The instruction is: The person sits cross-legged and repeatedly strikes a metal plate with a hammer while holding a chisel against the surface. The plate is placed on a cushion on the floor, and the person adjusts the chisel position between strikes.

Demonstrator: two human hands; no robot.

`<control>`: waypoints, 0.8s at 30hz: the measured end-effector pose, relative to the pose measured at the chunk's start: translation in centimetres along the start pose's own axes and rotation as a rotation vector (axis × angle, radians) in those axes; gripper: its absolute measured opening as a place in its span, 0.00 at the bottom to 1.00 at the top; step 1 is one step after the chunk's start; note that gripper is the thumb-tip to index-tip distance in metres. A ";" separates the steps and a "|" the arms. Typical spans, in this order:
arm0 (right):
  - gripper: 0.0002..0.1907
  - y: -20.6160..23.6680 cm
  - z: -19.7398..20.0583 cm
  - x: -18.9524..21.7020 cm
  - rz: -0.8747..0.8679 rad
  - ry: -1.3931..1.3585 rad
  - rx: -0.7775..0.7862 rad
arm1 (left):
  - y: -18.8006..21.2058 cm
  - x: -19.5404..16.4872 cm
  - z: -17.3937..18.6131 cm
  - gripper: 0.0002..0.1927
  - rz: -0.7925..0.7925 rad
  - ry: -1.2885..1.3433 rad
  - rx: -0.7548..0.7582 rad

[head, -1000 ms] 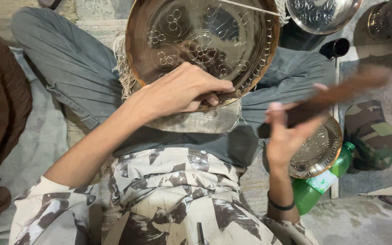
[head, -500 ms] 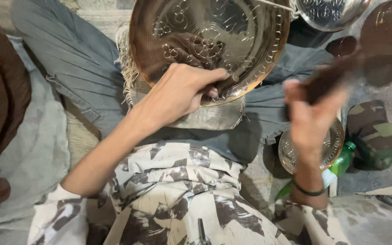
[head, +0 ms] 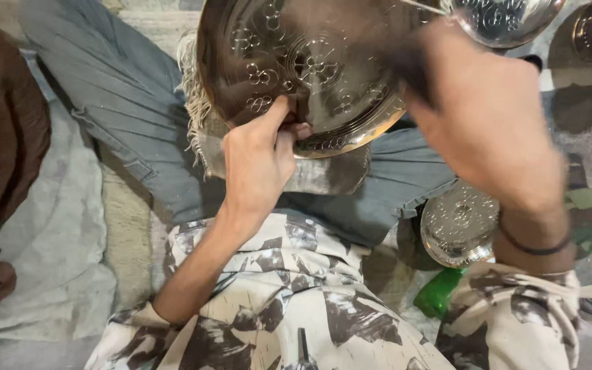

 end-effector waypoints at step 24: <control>0.22 15.0 -21.1 -4.7 -0.630 -0.875 -0.941 | -4.4 -1.9 -1.1 0.16 -0.243 0.119 0.581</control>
Point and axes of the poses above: each hand's wrist, its own y-axis away from the middle knuckle, its own z-axis out of the back of the hand, x = y × z, the point moved 6 cm from there along -y, towards the middle knuckle, and after that the axes turned 9 degrees about z, right-handed, at the moved point
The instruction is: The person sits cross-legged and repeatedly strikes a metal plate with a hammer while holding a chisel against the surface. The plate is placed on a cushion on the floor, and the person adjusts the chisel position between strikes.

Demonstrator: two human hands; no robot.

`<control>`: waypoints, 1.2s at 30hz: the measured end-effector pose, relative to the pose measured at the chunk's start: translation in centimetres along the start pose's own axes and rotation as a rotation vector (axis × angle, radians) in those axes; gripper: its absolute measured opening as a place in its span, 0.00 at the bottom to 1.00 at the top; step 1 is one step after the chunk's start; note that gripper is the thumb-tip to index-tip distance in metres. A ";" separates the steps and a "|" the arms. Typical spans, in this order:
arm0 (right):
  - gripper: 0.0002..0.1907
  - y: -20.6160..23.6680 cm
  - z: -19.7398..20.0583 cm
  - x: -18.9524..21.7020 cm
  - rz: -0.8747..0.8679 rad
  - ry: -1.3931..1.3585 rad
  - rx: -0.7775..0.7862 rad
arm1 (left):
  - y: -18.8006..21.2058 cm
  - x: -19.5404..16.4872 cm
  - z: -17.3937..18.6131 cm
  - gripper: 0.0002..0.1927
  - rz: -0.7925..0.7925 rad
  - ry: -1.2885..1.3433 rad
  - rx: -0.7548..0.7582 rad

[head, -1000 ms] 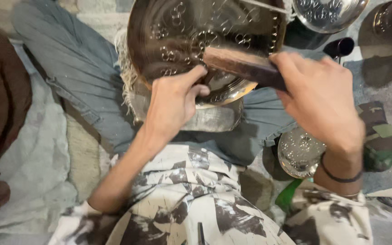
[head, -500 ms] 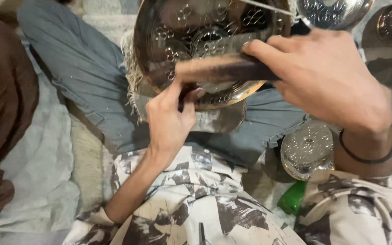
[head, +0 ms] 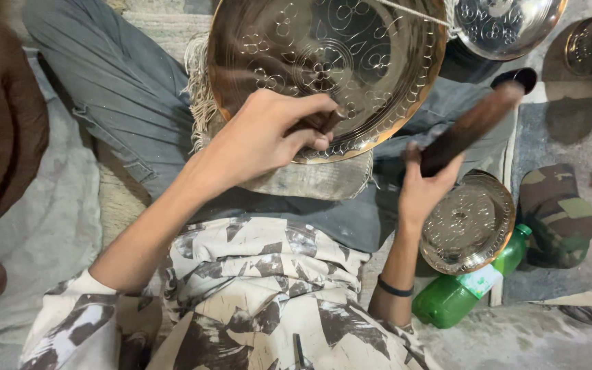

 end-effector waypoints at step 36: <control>0.23 2.7 -0.8 10.8 0.253 0.685 0.509 | -2.0 -0.3 -1.1 0.26 -0.058 -0.199 0.399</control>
Point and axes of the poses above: each hand's wrist, its own y-axis away from the middle knuckle, its own z-axis out of the back of the hand, x = y × z, the point moved 6 cm from there along -y, towards the middle knuckle, and after that the axes turned 9 degrees about z, right-handed, at the moved point
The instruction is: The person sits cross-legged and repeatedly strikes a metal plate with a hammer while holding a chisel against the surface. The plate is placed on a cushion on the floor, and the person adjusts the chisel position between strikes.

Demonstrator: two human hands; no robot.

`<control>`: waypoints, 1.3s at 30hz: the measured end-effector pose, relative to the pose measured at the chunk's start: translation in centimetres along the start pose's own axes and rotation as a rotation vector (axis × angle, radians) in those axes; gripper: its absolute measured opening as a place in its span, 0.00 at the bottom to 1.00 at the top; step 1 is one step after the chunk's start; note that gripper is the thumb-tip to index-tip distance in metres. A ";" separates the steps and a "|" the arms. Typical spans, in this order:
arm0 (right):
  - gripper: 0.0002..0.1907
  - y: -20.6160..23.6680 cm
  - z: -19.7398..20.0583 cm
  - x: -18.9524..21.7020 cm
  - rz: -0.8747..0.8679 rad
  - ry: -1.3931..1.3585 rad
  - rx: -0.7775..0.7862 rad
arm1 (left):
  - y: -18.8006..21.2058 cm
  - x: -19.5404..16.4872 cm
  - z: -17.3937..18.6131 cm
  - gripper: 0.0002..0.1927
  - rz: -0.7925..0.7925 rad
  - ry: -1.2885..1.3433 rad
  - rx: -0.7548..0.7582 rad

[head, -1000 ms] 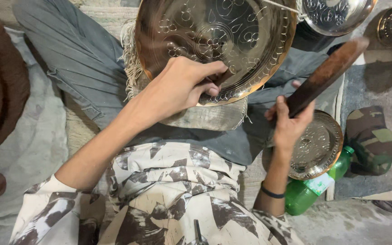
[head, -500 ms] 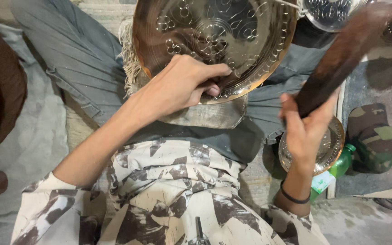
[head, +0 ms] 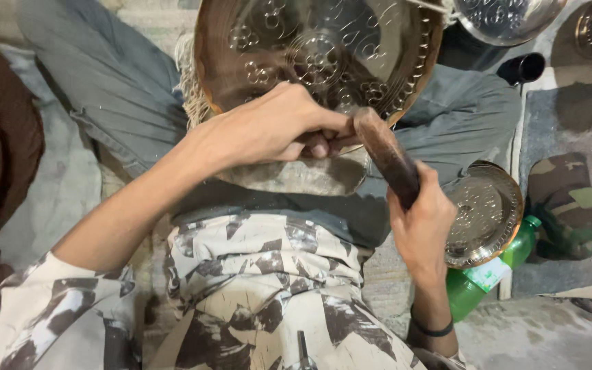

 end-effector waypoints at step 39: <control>0.28 -8.9 6.3 2.2 0.310 0.282 0.220 | 3.0 0.6 -0.4 0.19 0.086 -0.042 -0.495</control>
Point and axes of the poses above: each hand's wrist, its own y-axis away from the middle knuckle, its own z-axis out of the back of the hand, x = y × z, the point moved 6 cm from there along -y, towards the middle knuckle, and after that the axes turned 9 degrees about z, right-handed, at the moved point
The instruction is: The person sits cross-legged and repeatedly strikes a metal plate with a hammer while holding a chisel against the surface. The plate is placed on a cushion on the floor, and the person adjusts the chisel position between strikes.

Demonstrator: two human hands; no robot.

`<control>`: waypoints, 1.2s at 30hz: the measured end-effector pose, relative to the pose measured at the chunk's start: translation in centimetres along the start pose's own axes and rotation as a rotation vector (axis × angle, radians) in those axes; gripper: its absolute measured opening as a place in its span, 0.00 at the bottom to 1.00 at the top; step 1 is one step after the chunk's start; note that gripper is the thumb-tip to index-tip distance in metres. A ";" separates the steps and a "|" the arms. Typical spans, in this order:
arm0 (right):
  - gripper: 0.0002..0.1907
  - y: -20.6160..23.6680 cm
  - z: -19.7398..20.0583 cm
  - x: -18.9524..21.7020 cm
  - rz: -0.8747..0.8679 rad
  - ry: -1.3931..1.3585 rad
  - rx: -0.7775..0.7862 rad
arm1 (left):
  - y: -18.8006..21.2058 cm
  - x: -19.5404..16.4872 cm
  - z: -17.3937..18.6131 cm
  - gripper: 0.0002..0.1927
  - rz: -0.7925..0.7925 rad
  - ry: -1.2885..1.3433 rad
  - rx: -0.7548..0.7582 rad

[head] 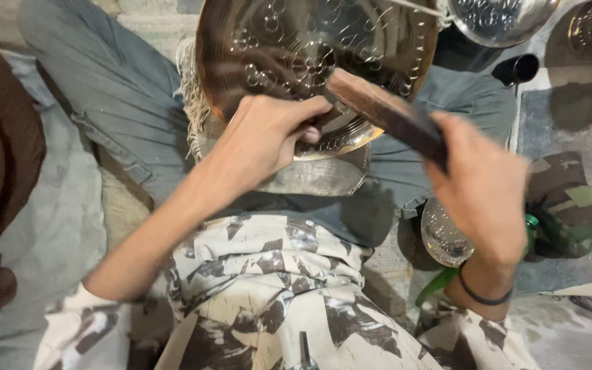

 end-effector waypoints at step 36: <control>0.36 1.7 -2.1 -0.4 -0.252 -0.782 -0.325 | -0.8 0.3 -0.7 0.22 0.045 0.023 0.042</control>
Point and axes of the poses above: each hand's wrist, its own y-axis away from the middle knuckle, its own z-axis out of the back of the hand, x = y × z, the point moved 6 cm from there along -y, towards the middle knuckle, and after that the axes turned 9 degrees about z, right-handed, at the moved point
